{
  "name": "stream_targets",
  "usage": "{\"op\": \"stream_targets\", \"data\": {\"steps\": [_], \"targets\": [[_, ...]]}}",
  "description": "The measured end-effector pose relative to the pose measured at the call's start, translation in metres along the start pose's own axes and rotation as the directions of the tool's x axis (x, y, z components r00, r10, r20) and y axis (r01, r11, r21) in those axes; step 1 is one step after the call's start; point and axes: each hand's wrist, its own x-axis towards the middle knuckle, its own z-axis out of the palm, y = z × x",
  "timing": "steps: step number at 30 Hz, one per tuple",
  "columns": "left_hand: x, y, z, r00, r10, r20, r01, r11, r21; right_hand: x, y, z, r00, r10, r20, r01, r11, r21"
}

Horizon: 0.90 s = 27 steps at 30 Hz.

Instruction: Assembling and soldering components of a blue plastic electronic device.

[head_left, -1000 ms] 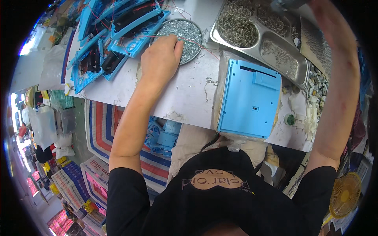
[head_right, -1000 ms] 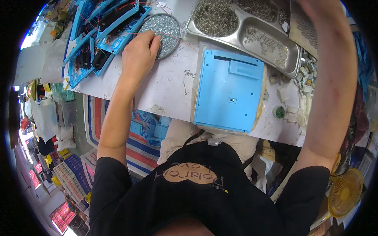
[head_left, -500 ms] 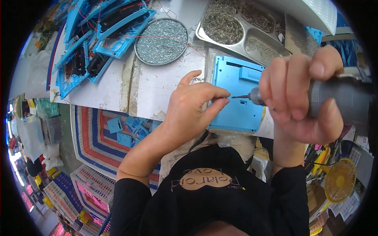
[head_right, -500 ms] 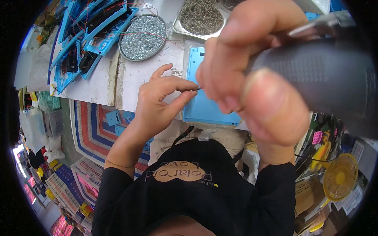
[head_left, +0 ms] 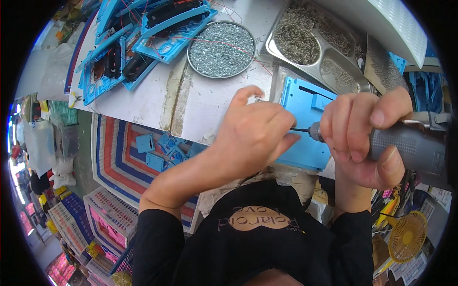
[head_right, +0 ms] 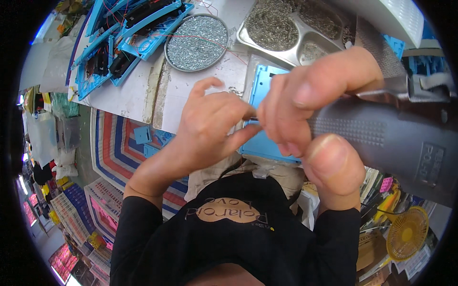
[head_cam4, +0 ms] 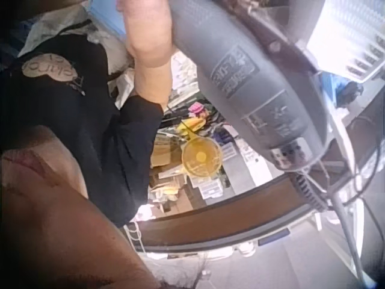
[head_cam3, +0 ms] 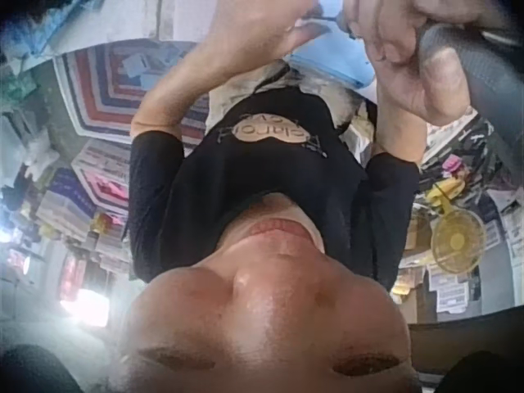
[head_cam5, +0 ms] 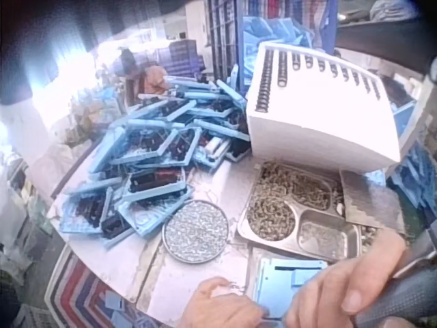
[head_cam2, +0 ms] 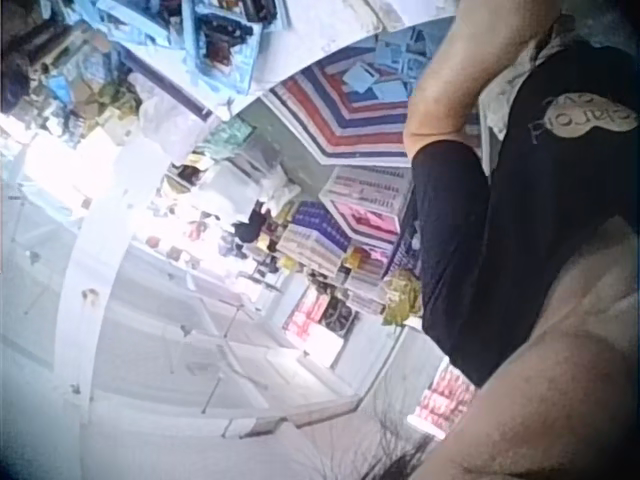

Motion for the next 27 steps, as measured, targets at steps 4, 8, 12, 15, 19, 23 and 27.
{"op": "stream_targets", "data": {"steps": [4,8,12,15,19,23,27], "targets": [[0.019,-0.085,-0.031,0.973,-0.171,-0.154,0.216,0.910,0.355,-0.003,0.007,-0.021,0.999,-0.034,-0.020,0.034,0.999,0.002],[0.020,-0.116,-0.023,0.970,-0.230,-0.077,0.236,0.829,0.507,-0.011,0.000,-0.025,0.999,-0.016,-0.027,0.015,0.999,-0.038],[0.022,-0.115,-0.017,0.982,-0.130,-0.140,0.182,0.860,0.478,-0.045,-0.023,-0.025,0.995,0.032,-0.090,-0.041,0.995,-0.092],[0.024,-0.110,-0.010,0.985,-0.125,-0.117,0.167,0.850,0.499,-0.069,-0.038,-0.018,0.983,0.062,-0.175,-0.088,0.986,-0.140],[0.025,-0.123,-0.009,0.988,-0.130,-0.078,0.151,0.809,0.567,-0.097,-0.053,-0.007,0.953,0.074,-0.293,-0.126,0.979,-0.163],[0.028,-0.121,-0.012,0.975,-0.224,-0.002,0.181,0.781,0.598,-0.116,-0.056,0.000,0.937,0.087,-0.337,-0.141,0.980,-0.140],[0.023,-0.122,-0.014,0.985,-0.169,-0.041,0.169,0.873,0.458,-0.125,-0.049,0.005,0.919,0.104,-0.380,-0.169,0.975,-0.143]]}}
